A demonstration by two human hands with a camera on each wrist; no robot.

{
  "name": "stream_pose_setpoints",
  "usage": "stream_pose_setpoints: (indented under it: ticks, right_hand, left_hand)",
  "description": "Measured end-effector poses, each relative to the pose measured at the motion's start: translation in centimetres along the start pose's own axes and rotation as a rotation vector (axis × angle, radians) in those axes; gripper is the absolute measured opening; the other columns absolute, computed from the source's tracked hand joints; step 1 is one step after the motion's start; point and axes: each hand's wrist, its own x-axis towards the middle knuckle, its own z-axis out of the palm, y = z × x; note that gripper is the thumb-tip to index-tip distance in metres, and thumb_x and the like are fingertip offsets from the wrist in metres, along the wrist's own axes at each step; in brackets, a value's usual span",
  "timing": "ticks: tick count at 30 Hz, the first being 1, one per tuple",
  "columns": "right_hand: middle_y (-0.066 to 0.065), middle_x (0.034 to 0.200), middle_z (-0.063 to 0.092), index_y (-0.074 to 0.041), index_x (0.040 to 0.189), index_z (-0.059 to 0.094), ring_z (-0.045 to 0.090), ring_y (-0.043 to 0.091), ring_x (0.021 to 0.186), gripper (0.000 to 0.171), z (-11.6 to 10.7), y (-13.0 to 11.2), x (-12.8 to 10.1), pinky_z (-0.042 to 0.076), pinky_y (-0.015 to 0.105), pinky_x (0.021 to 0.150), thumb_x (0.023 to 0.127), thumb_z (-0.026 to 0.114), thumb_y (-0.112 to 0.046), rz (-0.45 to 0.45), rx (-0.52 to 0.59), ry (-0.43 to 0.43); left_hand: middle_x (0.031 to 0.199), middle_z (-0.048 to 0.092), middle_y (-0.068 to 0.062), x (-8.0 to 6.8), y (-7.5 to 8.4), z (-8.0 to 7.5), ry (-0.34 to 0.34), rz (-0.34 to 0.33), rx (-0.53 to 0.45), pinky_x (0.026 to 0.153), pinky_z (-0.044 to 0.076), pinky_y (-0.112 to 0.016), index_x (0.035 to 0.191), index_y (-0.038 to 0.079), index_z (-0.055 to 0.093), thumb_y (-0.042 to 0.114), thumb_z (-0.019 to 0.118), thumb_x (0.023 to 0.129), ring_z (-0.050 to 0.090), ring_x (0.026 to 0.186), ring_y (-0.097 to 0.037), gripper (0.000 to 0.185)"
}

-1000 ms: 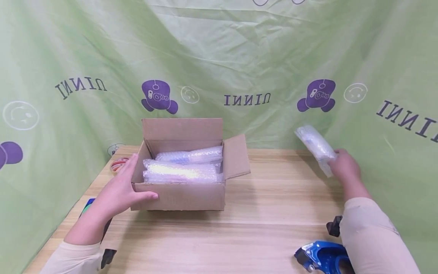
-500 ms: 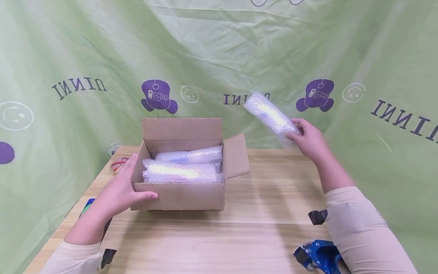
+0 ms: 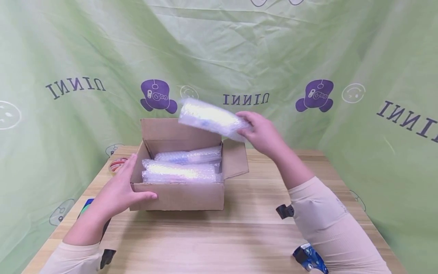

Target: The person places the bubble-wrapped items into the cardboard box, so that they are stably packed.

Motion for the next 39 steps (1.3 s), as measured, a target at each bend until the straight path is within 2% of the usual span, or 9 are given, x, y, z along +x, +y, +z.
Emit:
stream_pose_setpoints:
  ticks: [2, 6, 11, 16, 19, 22, 27, 31, 39]
  right_hand:
    - [0.011, 0.132, 0.06, -0.015, 0.137, 0.056, 0.056, 0.032, 0.121, 0.045, 0.5, -0.8, 0.2, 0.044, 0.052, 0.104, 0.094, 0.066, -0.021, -0.036, -0.057, -0.01]
    - [0.009, 0.131, 0.06, -0.013, 0.135, 0.058, 0.055, 0.029, 0.123, 0.041, 0.9, -2.1, 0.6, 0.043, 0.05, 0.105, 0.095, 0.066, -0.02, -0.086, -0.118, 0.0]
    - [0.007, 0.131, 0.06, -0.013, 0.134, 0.058, 0.056, 0.026, 0.121, 0.041, 1.0, -3.6, 0.8, 0.045, 0.047, 0.104, 0.094, 0.067, -0.02, -0.117, -0.08, 0.017]
    - [0.006, 0.133, 0.059, -0.013, 0.136, 0.056, 0.057, 0.025, 0.12, 0.044, 2.8, -4.6, 0.9, 0.046, 0.046, 0.105, 0.094, 0.066, -0.021, -0.134, -0.076, -0.063]
    - [0.006, 0.133, 0.059, -0.014, 0.137, 0.056, 0.057, 0.024, 0.12, 0.044, 4.7, -4.5, 1.0, 0.045, 0.045, 0.105, 0.094, 0.066, -0.022, -0.157, -0.131, -0.124]
    - [0.008, 0.13, 0.06, -0.012, 0.136, 0.056, 0.057, 0.026, 0.118, 0.044, 6.6, -4.1, 0.8, 0.046, 0.045, 0.104, 0.094, 0.066, -0.02, -0.227, -0.195, -0.178]
    - [0.009, 0.125, 0.06, -0.012, 0.138, 0.055, 0.058, 0.024, 0.11, 0.047, 9.0, -3.3, 0.2, 0.049, 0.042, 0.098, 0.094, 0.066, -0.02, -0.336, -0.241, -0.237]
    - [0.007, 0.125, 0.059, -0.015, 0.14, 0.053, 0.058, 0.022, 0.11, 0.048, 9.9, -2.8, -0.4, 0.049, 0.041, 0.097, 0.095, 0.065, -0.021, -0.334, -0.24, -0.234]
    - [0.006, 0.128, 0.058, -0.019, 0.143, 0.052, 0.054, 0.024, 0.118, 0.048, 10.6, -2.3, -1.0, 0.045, 0.042, 0.102, 0.096, 0.062, -0.02, -0.312, -0.203, -0.171]
  left_hand:
    - [0.165, 0.001, -0.016, 0.0, 0.0, 0.0, -0.002, 0.0, 0.003, 0.113, 0.026, -0.065, 0.158, 0.007, -0.002, 0.078, 0.074, 0.059, 0.02, 0.146, -0.046, 0.144]
    - [0.165, 0.0, -0.015, 0.1, -0.1, -0.1, -0.005, -0.002, 0.003, 0.113, 0.026, -0.064, 0.158, 0.007, -0.002, 0.079, 0.074, 0.059, 0.02, 0.146, -0.046, 0.144]
    - [0.165, 0.001, -0.016, 0.1, -0.1, -0.1, -0.01, -0.008, 0.001, 0.113, 0.025, -0.065, 0.158, 0.007, -0.003, 0.076, 0.076, 0.06, 0.018, 0.147, -0.045, 0.144]
    - [0.165, 0.001, -0.016, 0.1, -0.2, -0.1, -0.001, -0.01, 0.008, 0.113, 0.026, -0.064, 0.158, 0.008, -0.003, 0.075, 0.077, 0.06, 0.019, 0.147, -0.045, 0.144]
    - [0.165, 0.002, -0.017, 0.0, -0.2, 0.1, 0.001, -0.006, 0.003, 0.113, 0.026, -0.065, 0.158, 0.007, -0.002, 0.075, 0.077, 0.06, 0.019, 0.147, -0.045, 0.144]
    - [0.165, 0.0, -0.016, 0.0, -0.2, 0.1, -0.004, -0.005, -0.005, 0.113, 0.026, -0.064, 0.158, 0.007, -0.003, 0.075, 0.077, 0.06, 0.018, 0.147, -0.045, 0.143]
    - [0.165, -0.002, -0.013, -0.1, -0.2, 0.1, -0.013, -0.013, -0.002, 0.113, 0.025, -0.065, 0.158, 0.008, -0.005, 0.075, 0.076, 0.06, 0.017, 0.148, -0.045, 0.143]
    - [0.165, -0.001, -0.013, 0.0, -0.2, 0.2, -0.011, -0.014, -0.005, 0.112, 0.026, -0.066, 0.158, 0.009, -0.005, 0.077, 0.076, 0.06, 0.018, 0.147, -0.045, 0.144]
    - [0.166, -0.001, -0.013, 0.1, -0.2, 0.2, -0.019, -0.031, -0.011, 0.11, 0.028, -0.068, 0.158, 0.011, -0.005, 0.078, 0.075, 0.059, 0.018, 0.147, -0.046, 0.144]
